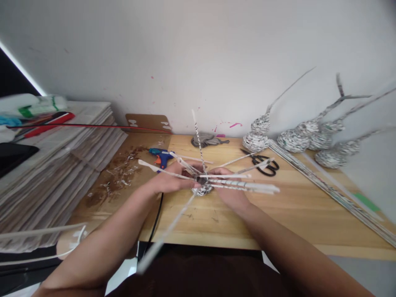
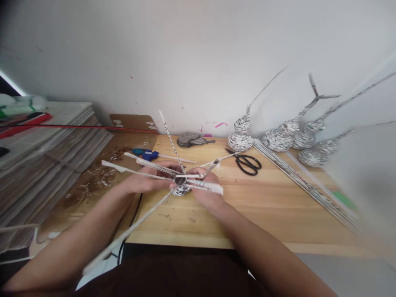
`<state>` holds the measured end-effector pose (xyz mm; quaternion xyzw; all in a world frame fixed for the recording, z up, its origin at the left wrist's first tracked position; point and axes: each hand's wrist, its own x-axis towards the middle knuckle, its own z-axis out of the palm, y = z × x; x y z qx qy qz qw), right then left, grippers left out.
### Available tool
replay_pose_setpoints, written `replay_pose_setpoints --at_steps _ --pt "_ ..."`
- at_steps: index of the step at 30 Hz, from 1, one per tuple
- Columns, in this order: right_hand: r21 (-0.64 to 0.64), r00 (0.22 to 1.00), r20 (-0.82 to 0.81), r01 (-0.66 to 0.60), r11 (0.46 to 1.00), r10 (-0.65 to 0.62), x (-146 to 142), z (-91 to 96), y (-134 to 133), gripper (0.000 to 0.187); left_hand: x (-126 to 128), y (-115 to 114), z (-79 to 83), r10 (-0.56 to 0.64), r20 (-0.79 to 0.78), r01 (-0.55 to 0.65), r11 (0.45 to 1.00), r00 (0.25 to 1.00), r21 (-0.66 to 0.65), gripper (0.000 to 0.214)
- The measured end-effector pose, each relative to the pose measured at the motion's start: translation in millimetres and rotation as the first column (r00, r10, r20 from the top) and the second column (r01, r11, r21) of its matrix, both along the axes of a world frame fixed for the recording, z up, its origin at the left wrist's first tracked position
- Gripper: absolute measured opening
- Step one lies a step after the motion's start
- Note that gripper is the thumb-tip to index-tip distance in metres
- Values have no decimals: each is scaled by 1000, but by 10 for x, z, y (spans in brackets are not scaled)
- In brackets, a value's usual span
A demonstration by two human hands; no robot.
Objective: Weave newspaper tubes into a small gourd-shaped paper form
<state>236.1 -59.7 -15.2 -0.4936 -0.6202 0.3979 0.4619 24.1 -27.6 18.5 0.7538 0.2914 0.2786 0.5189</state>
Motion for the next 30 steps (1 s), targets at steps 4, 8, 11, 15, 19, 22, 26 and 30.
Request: replay_pose_setpoints --at_steps 4,8,11,15,19,22,26,30 --pt "18 1000 -8 -23 1000 23 19 -30 38 11 -112 66 32 -18 -28 19 998 999 59 31" --pt "15 999 27 -34 999 34 34 -78 52 10 -64 108 -18 36 -31 -32 992 999 120 21" --pt "9 999 17 -51 999 50 31 -92 46 10 -18 142 -132 118 -49 -114 990 992 78 20" --pt "2 998 -3 -68 998 68 21 -97 36 8 -20 164 -252 151 -12 -149 985 989 91 20" --pt "-39 998 -11 -69 997 69 15 -96 26 9 -40 151 -221 112 -39 -107 988 993 109 20" --pt "-38 996 -19 -86 996 85 14 -96 26 13 -46 148 -175 87 -66 -81 993 994 82 20" --pt "-42 994 -26 -106 993 105 16 -122 40 13 -56 168 -175 44 -61 -40 997 997 62 25" --pt "-63 992 -81 -99 993 94 7 -139 46 11 -53 170 -190 58 -91 -44 987 994 154 29"
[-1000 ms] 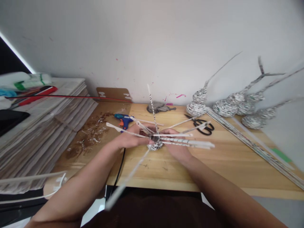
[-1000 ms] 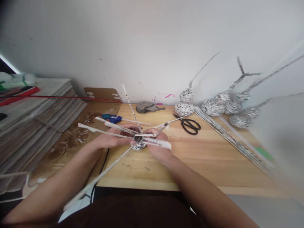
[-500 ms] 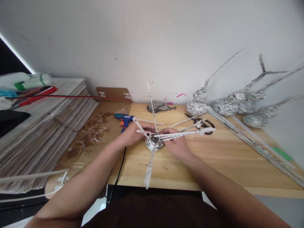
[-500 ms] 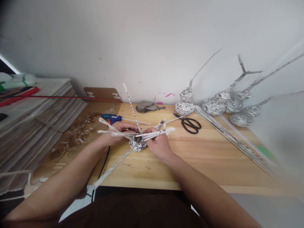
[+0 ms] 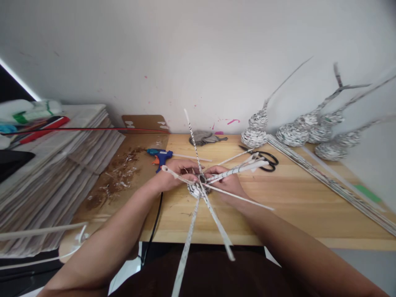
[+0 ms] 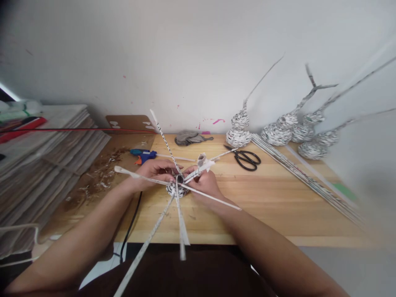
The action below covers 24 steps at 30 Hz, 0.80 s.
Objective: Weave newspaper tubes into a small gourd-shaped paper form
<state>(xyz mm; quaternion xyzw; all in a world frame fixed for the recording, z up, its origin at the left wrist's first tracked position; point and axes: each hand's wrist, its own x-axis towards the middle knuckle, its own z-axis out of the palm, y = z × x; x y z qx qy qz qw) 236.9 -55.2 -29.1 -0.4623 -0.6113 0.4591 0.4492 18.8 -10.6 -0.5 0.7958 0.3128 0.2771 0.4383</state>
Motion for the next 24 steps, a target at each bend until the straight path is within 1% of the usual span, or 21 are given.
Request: replay_pose_setpoints --at_steps 2,4,6,9,11,14,16,18,20,22,24 --pt "-10 1000 -6 6 1000 -6 -7 10 -4 12 5 -11 9 11 -30 -9 998 999 70 26" --pt "-11 1000 -7 1 1000 -1 -12 25 -9 13 6 -23 30 9 -32 -6 995 999 96 25" --pt "-17 1000 -16 -5 1000 4 -17 32 -11 13 2 -30 61 -5 -31 7 997 1000 77 23" --pt "-52 999 -35 30 998 -32 -25 25 -9 13 -6 -33 112 -12 -63 16 998 998 56 20" --pt "-60 998 -54 11 998 -14 -27 15 -4 13 -6 -33 133 -6 -85 9 999 996 37 17" --pt "-58 994 -104 -35 998 29 -20 10 -2 15 -5 -40 115 12 -65 -13 1000 998 -18 16" --pt "-52 995 -98 -36 998 30 -10 15 -6 14 -8 -50 79 45 -31 -45 999 999 -23 16" --pt "-40 997 -62 -44 998 42 0 24 -12 14 -19 -61 47 87 -5 -86 996 996 29 15" --pt "-31 998 -53 -43 999 41 6 32 -13 13 -34 -66 36 72 3 -71 990 997 123 14" --pt "-22 998 -46 -51 998 50 8 34 -9 13 -48 -65 48 -7 -20 11 976 1000 219 12" --pt "-16 998 -28 -60 998 60 7 29 -2 12 -54 -62 71 -78 -57 91 955 995 283 14"
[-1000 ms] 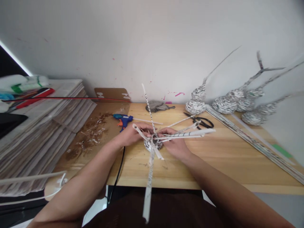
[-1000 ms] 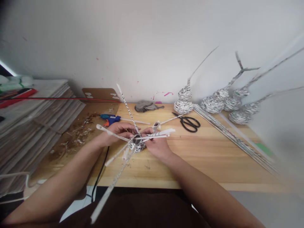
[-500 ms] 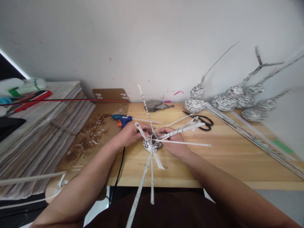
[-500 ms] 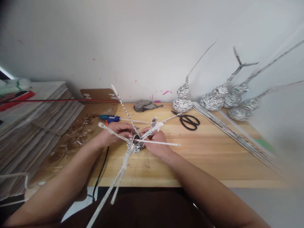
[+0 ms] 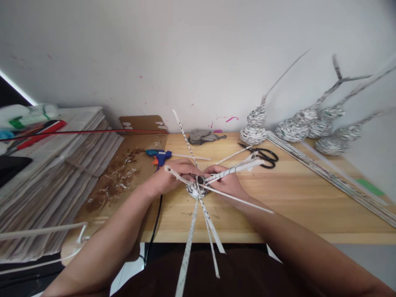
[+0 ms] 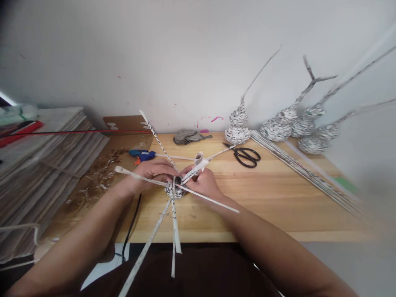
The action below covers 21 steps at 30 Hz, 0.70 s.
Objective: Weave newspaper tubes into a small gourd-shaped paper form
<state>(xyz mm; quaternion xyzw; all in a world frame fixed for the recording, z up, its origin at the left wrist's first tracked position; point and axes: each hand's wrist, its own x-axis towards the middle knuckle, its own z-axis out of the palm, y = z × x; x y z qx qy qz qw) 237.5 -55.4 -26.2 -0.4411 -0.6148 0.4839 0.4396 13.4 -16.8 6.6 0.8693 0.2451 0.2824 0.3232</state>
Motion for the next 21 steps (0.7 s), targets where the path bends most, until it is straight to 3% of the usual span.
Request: replay_pose_setpoints --at_steps 6,12,16,21 --pt "11 1000 23 12 1000 -13 -11 -4 0 7 55 -35 79 6 -167 15 992 986 129 23" --pt "-42 998 -65 -24 999 21 -22 23 -21 14 87 -71 132 10 -194 12 994 981 109 16" --pt "-75 994 -113 5 997 -14 -53 6 -31 13 78 -83 84 74 -147 -70 997 986 32 8" --pt "-140 993 -79 77 987 -88 -92 -7 -50 11 133 -160 23 245 -135 -244 969 960 23 11"
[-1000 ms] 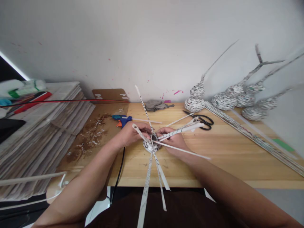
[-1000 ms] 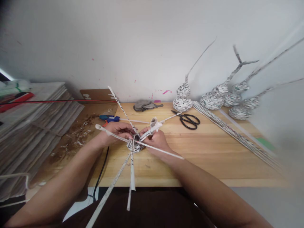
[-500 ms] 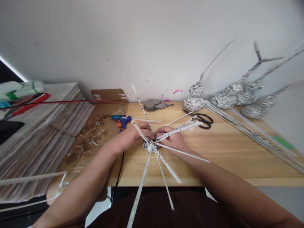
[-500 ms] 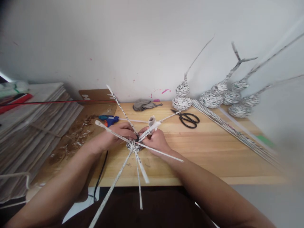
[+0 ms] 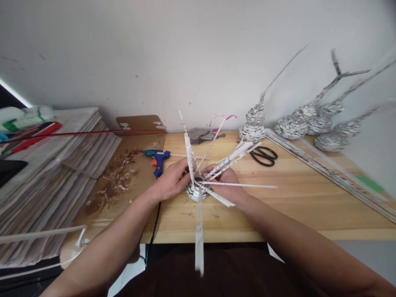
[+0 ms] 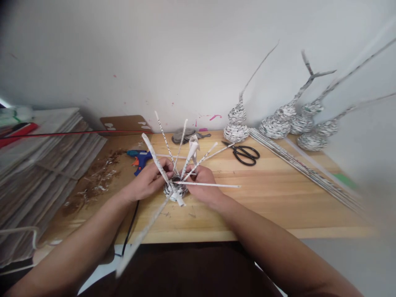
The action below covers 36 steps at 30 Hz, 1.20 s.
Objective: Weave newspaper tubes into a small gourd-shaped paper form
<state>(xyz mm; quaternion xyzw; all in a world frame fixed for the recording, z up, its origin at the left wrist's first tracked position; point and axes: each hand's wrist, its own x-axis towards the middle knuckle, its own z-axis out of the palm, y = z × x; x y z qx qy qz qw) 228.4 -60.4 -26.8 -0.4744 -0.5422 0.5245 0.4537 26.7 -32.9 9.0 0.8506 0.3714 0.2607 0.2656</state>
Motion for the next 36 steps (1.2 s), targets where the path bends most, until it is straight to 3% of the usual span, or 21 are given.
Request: replay_pose_setpoints --at_steps 6,8,12,16,22,25,30,36 --pt "55 999 20 -34 998 33 9 -11 11 8 109 -64 25 169 44 -161 976 985 -145 21" --pt "83 999 38 -42 996 39 13 -7 14 9 126 -66 43 194 24 -190 974 981 -127 21" --pt "75 999 -1 -50 996 51 13 -2 7 14 118 -60 24 181 43 -177 981 983 -83 14" --pt "110 998 62 -41 993 34 28 4 -7 10 94 -24 -38 161 142 -126 965 977 -228 14" --pt "175 992 127 -52 983 30 53 68 -18 7 122 11 -24 188 121 -144 941 975 -305 10" --pt "140 996 83 -45 989 34 46 95 -17 9 153 -15 -27 224 128 -194 957 966 -214 11" --pt "69 996 -24 88 994 -87 64 159 -25 18 218 -71 36 201 174 -230 959 964 165 13" --pt "-16 976 -114 183 983 -184 112 168 13 18 300 -3 105 117 103 -144 940 988 310 12"
